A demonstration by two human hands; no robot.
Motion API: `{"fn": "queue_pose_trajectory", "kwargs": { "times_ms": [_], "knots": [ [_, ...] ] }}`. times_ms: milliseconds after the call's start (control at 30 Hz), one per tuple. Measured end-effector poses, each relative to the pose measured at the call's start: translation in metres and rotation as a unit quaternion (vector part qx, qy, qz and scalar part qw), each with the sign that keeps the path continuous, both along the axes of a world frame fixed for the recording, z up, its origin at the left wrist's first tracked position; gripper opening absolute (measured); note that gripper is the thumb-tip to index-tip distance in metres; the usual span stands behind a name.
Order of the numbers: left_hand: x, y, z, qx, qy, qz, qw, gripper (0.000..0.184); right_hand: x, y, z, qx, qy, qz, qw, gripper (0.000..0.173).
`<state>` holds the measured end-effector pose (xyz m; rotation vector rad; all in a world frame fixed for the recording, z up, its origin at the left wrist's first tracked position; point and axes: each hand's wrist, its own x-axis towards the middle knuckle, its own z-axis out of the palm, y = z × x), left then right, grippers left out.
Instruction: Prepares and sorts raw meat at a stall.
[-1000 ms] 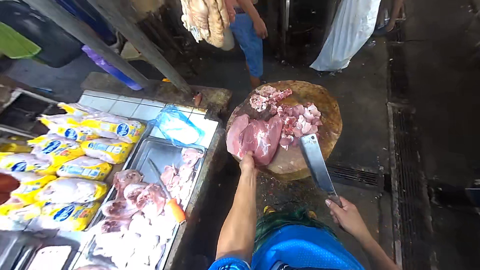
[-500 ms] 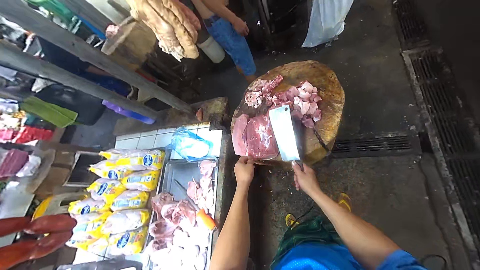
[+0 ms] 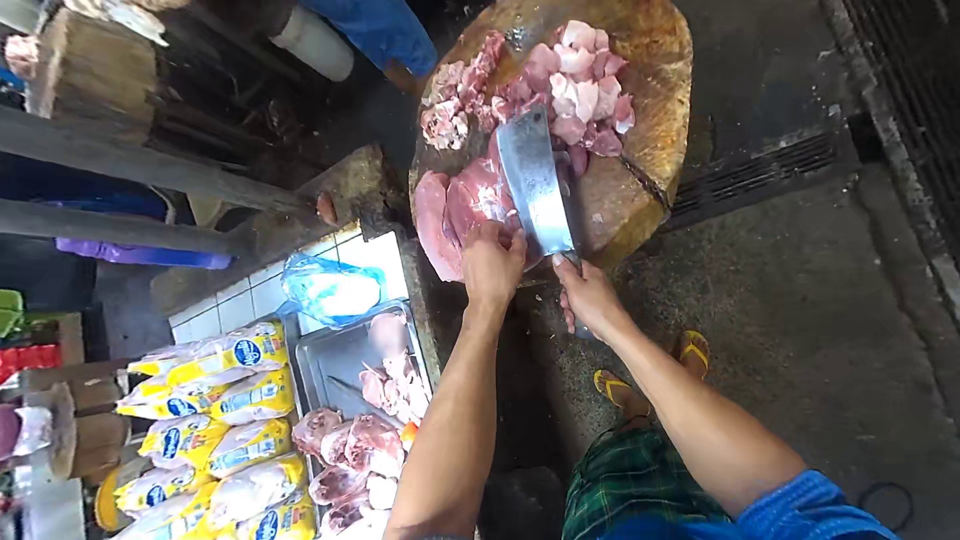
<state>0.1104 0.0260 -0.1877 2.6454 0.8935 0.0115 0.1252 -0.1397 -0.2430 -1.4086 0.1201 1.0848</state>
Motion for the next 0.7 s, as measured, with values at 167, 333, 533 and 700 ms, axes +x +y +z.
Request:
{"fn": "queue_pose_trajectory", "kwargs": {
  "times_ms": [167,333,533,700],
  "knots": [
    [0.007,-0.002,0.006,0.024,0.070,-0.016,0.997,0.040,-0.020,-0.014,0.002,-0.005,0.028,0.030,0.999,0.059],
    [0.006,0.004,0.010,0.017,0.104,-0.017,0.994,0.033,-0.052,-0.025,0.001,-0.021,0.049,0.040,0.998,0.056],
    [0.004,0.006,0.015,0.031,0.132,0.011,0.991,0.032,-0.111,-0.065,0.002,-0.059,0.033,0.123,0.990,0.053],
    [-0.001,0.051,0.019,-0.155,0.068,0.074,0.983,0.026,-0.116,-0.090,0.025,-0.064,0.009,0.047,0.997,0.046]
  ]
}}
